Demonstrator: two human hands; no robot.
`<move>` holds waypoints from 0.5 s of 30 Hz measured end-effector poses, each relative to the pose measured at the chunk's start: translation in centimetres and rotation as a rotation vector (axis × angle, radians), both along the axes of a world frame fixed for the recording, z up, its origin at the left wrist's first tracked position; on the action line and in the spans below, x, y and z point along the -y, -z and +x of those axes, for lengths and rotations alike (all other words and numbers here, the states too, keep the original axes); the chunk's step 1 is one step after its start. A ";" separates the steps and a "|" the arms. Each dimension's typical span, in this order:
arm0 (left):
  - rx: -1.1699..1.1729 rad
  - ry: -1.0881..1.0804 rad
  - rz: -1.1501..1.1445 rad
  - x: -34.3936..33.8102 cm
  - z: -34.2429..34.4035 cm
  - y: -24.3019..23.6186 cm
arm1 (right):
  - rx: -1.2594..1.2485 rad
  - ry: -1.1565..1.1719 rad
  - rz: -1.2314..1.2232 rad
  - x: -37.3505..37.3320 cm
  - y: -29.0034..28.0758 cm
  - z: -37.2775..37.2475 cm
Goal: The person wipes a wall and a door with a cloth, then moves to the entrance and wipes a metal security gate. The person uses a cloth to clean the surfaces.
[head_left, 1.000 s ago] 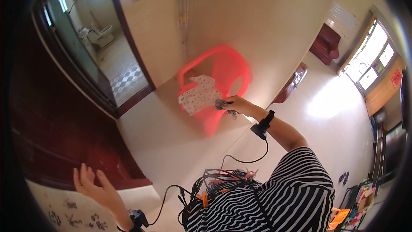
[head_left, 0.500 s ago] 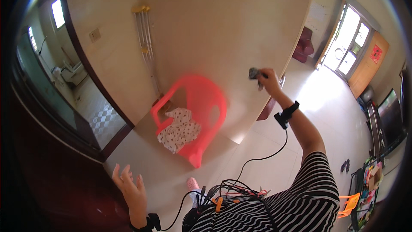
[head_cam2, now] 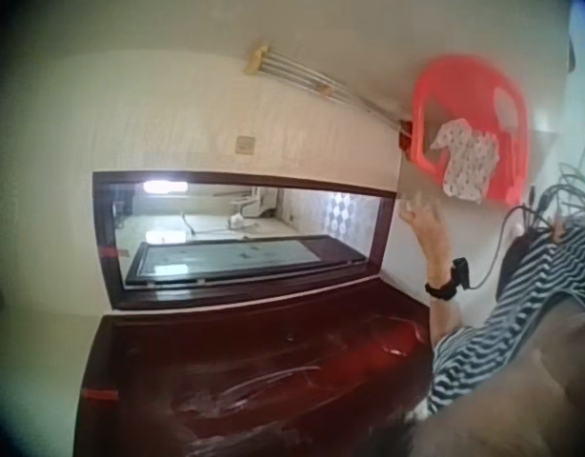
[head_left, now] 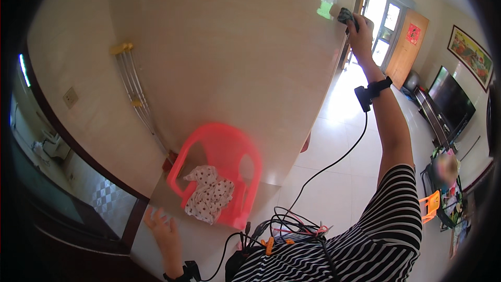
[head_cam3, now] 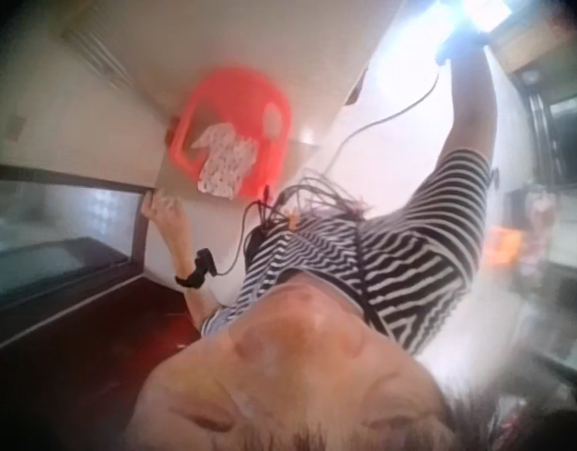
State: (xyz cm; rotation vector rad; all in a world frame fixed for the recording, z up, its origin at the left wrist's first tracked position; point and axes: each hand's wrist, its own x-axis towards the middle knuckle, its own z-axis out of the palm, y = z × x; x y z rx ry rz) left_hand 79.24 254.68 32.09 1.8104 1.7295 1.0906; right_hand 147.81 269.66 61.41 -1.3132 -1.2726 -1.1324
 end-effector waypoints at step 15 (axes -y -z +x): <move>-0.129 0.149 0.108 -9.6 14.5 -1.2 | 0.852 -0.090 -0.744 -4.8 18.5 0.3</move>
